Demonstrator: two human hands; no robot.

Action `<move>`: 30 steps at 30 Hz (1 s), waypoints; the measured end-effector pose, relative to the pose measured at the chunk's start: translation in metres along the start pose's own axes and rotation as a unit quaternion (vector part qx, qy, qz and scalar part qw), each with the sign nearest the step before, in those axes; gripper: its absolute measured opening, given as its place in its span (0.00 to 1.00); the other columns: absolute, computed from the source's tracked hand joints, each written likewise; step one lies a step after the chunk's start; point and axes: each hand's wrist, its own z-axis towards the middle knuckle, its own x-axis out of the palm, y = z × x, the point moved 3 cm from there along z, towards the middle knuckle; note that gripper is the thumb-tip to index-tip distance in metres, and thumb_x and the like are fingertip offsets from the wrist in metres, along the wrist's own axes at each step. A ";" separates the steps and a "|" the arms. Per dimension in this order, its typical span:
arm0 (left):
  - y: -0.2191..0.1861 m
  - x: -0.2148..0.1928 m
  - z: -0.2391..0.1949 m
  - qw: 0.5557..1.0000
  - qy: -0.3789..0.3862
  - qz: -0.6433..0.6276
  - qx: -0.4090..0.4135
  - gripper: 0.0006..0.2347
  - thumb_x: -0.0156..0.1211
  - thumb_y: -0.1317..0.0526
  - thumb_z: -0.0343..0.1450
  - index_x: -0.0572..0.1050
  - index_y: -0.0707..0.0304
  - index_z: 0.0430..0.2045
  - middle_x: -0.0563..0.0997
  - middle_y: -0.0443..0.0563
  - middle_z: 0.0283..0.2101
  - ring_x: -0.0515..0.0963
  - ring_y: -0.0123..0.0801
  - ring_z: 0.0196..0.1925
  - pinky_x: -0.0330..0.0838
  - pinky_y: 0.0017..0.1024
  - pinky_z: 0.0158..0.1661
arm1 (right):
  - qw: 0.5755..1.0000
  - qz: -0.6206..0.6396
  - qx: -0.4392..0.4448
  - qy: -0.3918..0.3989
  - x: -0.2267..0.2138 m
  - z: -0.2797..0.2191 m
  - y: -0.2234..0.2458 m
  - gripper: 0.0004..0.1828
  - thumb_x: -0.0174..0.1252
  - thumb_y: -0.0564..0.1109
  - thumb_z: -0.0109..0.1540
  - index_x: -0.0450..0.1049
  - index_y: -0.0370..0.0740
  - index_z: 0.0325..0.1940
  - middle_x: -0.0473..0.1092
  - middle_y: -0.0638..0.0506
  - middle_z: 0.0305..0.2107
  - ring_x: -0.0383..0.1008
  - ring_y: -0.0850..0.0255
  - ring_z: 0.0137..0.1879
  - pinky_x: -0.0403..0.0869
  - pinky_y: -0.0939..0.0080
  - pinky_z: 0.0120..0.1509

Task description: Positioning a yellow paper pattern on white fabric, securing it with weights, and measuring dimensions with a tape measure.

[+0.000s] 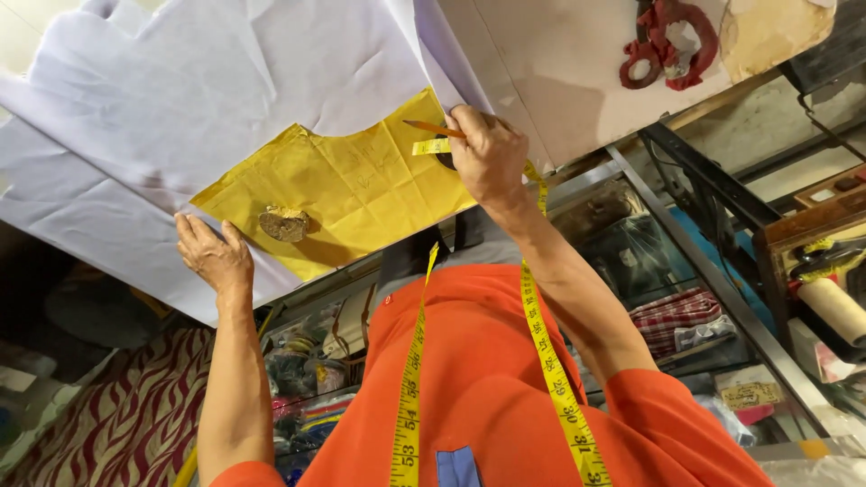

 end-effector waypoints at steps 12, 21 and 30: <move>0.006 -0.011 0.019 0.988 -0.084 -0.129 -0.007 0.09 0.54 0.69 0.76 0.76 0.81 0.44 0.72 0.72 0.55 0.74 0.63 0.51 0.68 0.52 0.47 | 0.994 0.087 0.029 0.061 -0.036 0.030 -0.018 0.01 0.62 0.38 0.67 0.78 0.38 0.40 0.73 0.58 0.17 0.69 0.70 0.17 0.69 0.68 0.18; 0.107 0.061 0.034 0.933 -0.086 -0.290 -0.197 0.16 0.73 0.60 0.62 0.75 0.60 0.40 0.77 0.46 0.29 0.75 0.32 0.27 0.73 0.32 0.33 | 0.953 0.059 -0.099 0.281 -0.059 -0.005 0.001 0.43 0.56 0.74 0.69 0.64 0.41 0.76 0.60 0.62 0.12 0.54 0.70 0.14 0.62 0.67 0.18; 0.124 0.083 0.036 0.841 -0.054 -0.508 -0.182 0.09 0.76 0.72 0.69 0.78 0.61 0.29 0.74 0.42 0.27 0.69 0.20 0.30 0.63 0.23 0.31 | 0.956 0.016 -0.124 0.264 -0.051 -0.029 0.012 0.48 0.75 0.55 0.68 0.53 0.43 0.82 0.80 0.58 0.33 0.55 0.71 0.18 0.59 0.69 0.19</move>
